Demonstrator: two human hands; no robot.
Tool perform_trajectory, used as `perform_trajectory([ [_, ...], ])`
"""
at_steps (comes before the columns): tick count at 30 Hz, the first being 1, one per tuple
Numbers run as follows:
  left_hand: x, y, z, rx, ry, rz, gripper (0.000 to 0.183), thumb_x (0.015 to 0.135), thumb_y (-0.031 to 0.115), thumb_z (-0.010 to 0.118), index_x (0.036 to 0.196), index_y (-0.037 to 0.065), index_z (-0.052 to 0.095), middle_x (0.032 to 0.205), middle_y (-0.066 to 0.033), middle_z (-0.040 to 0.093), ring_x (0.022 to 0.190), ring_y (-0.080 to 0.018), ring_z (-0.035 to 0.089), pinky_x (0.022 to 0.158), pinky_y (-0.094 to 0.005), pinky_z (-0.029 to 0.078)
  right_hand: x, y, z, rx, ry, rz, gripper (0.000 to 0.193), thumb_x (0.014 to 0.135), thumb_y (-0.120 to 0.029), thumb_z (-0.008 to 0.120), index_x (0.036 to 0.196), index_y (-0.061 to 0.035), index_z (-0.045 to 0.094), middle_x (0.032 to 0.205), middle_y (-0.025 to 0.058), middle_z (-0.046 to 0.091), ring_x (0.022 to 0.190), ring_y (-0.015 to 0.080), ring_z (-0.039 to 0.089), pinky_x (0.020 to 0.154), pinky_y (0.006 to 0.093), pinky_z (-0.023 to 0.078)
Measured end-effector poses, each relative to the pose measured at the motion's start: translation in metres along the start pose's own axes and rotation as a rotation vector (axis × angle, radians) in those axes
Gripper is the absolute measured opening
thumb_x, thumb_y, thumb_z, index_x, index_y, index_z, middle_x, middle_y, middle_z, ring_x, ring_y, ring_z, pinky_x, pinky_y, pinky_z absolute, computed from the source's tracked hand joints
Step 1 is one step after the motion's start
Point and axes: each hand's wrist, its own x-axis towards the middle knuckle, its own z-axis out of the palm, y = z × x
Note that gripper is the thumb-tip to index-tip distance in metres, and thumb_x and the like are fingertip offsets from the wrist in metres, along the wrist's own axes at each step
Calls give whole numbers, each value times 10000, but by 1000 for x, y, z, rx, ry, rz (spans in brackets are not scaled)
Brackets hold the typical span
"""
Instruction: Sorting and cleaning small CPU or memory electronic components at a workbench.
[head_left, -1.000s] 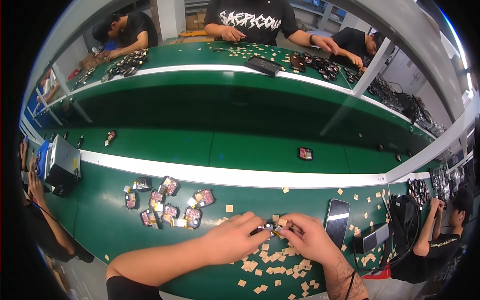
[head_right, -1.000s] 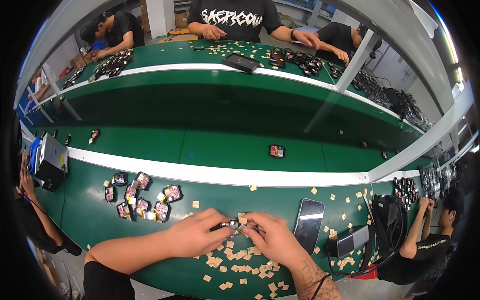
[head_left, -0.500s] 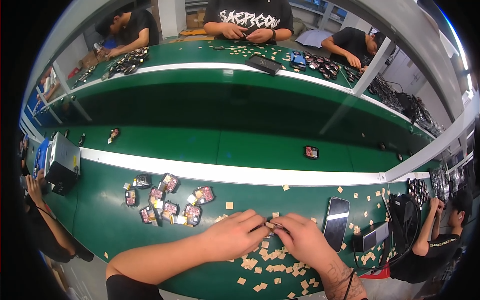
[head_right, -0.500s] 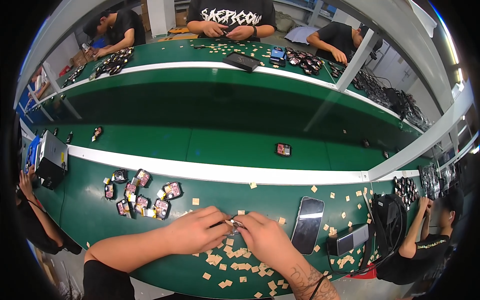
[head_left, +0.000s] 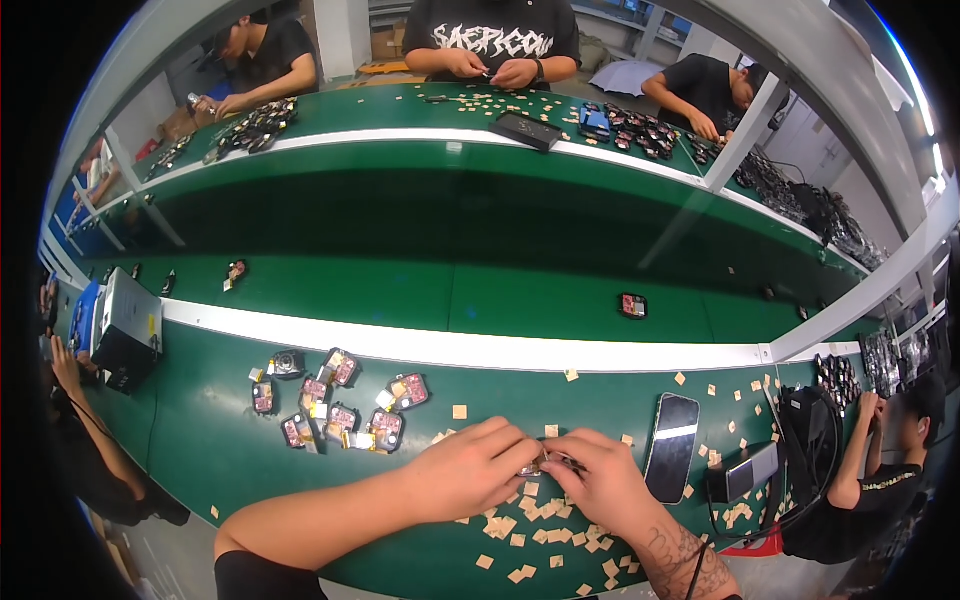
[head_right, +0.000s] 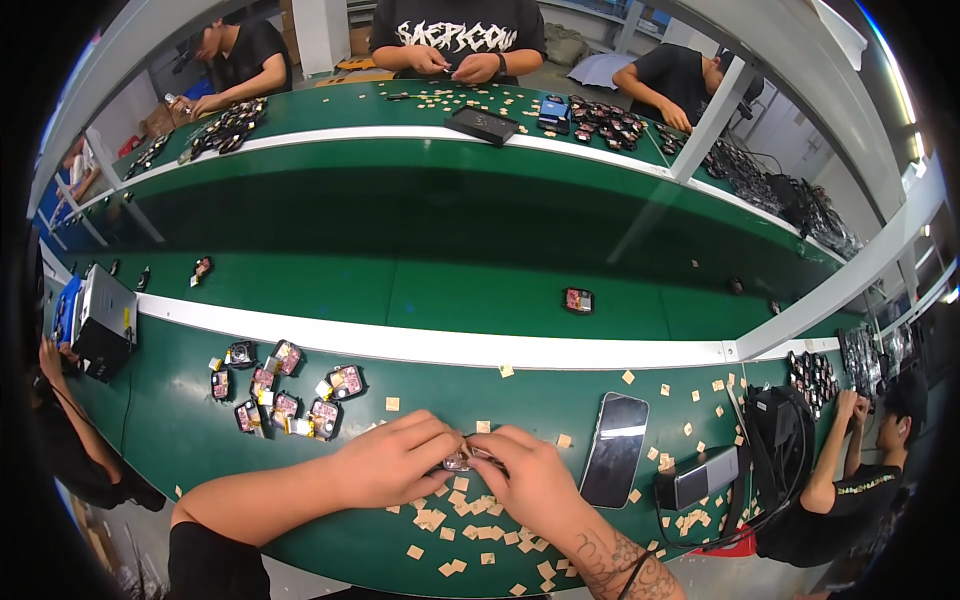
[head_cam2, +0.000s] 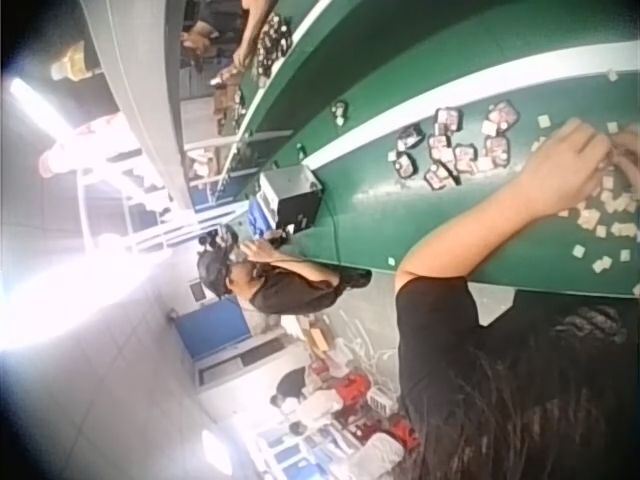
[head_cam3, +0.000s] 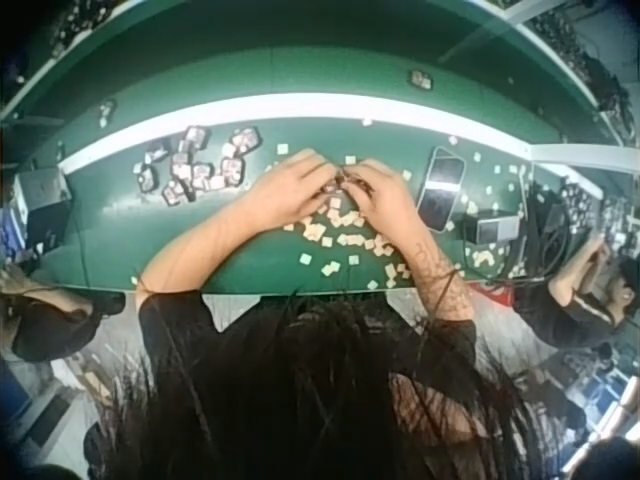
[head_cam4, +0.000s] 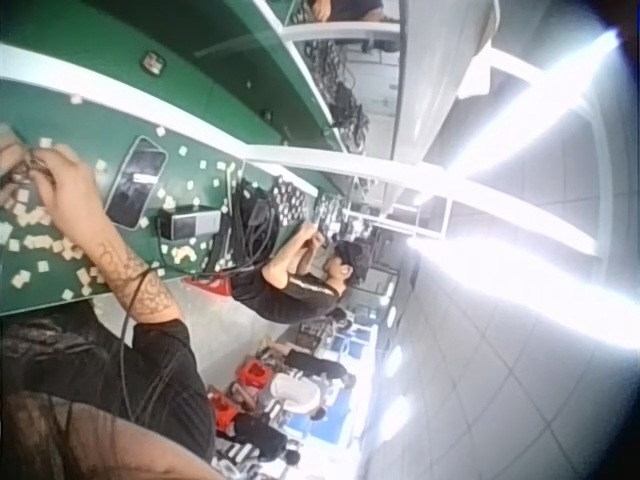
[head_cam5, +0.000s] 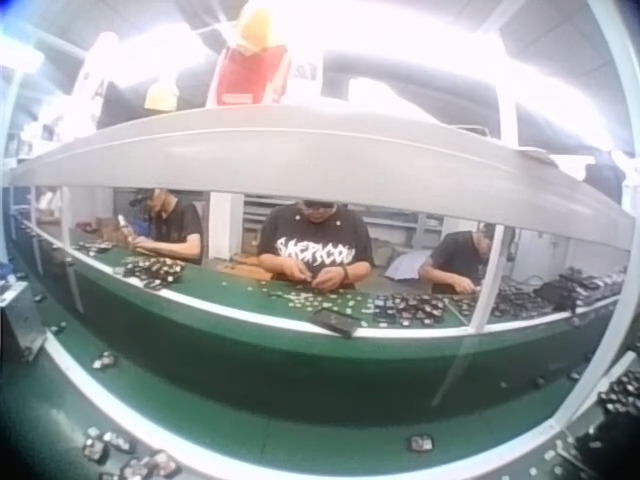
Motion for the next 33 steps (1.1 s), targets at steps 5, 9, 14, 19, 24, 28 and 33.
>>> perform_trajectory([
  [5,0,-1,2,5,1,-21,335,880,103,790,1167,43,630,1129,-117,647,1073,-340,644,872,-425,599,3,-4,-1,38,-8,76,157,933,-48,795,1084,-10,776,953,126,730,750,308,722,683,367,587],
  [9,-2,1,2,-7,-5,-44,368,881,105,788,1200,40,617,1140,-124,647,1086,-349,643,873,-433,598,-1,0,12,-60,68,35,133,898,-26,796,1030,-14,785,935,126,737,753,303,737,687,377,591],
  [14,-3,1,1,-2,33,-31,416,855,88,808,1220,34,615,1149,-128,652,1091,-353,646,870,-430,597,7,-11,13,-56,121,65,212,882,-20,793,1092,-16,763,964,146,737,779,303,745,702,395,594],
  [19,4,10,-2,-10,115,8,494,846,37,824,1294,31,618,1167,-132,673,990,-310,682,826,-390,602,5,-2,2,69,56,56,281,907,-39,795,1176,-3,726,953,137,719,805,265,737,716,372,580],
  [24,16,19,-7,-241,85,-358,330,921,-2,789,1235,0,688,998,-88,745,783,-152,684,722,-295,572,0,5,4,361,100,70,255,952,-43,791,1197,-2,734,907,30,634,611,38,414,545,265,348],
  [28,59,0,-23,-189,163,-480,138,963,-6,733,1093,1,686,856,-45,665,718,-63,587,682,-252,491,2,3,-7,188,336,43,336,971,-135,772,1269,-19,672,1038,139,679,859,256,689,747,352,549],
  [33,103,-114,-58,63,276,-649,236,925,29,748,1151,28,680,804,-69,632,708,-116,589,646,-302,477,0,12,-13,226,323,10,204,1012,-110,703,1182,-6,660,1004,161,664,864,314,695,751,390,557],
])
